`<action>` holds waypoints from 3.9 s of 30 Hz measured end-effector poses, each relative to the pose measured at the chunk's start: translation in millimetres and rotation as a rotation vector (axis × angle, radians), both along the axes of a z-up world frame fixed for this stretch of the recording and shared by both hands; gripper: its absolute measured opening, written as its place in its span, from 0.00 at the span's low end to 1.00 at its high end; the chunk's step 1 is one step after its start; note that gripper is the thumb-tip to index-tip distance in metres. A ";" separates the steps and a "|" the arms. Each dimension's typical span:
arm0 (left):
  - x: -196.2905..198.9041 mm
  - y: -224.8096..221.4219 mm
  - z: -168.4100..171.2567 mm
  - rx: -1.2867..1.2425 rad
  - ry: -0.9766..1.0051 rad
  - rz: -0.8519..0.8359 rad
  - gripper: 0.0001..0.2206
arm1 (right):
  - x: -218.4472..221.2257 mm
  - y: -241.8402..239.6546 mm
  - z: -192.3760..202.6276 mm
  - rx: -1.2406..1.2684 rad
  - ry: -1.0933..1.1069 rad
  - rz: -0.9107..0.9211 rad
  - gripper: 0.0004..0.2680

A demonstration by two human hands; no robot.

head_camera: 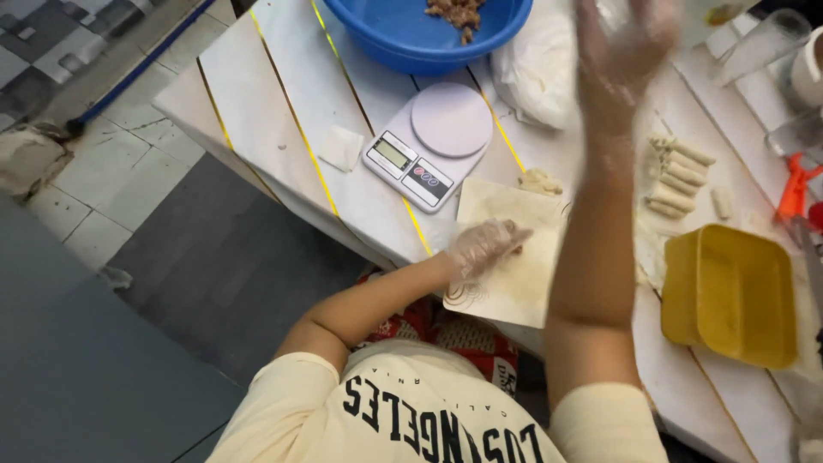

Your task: Manually rolling meat filling into lumpia wrappers on a table

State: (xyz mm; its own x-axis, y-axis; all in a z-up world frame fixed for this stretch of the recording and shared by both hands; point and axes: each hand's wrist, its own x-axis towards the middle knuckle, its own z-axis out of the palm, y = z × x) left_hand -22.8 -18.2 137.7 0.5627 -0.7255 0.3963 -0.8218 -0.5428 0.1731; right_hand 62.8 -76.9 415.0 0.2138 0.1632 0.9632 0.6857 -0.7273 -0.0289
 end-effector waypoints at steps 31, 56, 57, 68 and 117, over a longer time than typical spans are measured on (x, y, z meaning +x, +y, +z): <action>-26.9 29.8 54.4 -0.671 0.925 0.177 0.03 | -180.2 -66.9 -184.3 0.093 0.988 0.059 0.04; -57.1 12.0 37.2 -0.474 0.346 0.008 0.12 | -176.5 -94.5 -215.1 -0.001 1.094 -0.009 0.05; -57.0 12.6 37.8 -0.473 0.344 0.010 0.12 | -176.9 -91.4 -211.4 -0.001 1.093 -0.007 0.05; -47.8 44.2 32.0 -1.391 1.187 -0.481 0.10 | -143.5 -64.2 -147.5 0.038 1.430 0.332 0.11; -45.2 32.4 10.2 -2.398 2.585 -0.850 0.16 | -179.3 -94.5 -223.5 -0.099 1.019 -0.064 0.07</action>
State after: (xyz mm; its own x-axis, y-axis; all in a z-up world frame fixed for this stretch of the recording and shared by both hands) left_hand -68.0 14.2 147.8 0.6733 -0.7379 0.0464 0.5844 0.4927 -0.6448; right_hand -116.5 -171.4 191.5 0.9340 0.1915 0.3015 0.3284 -0.7924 -0.5141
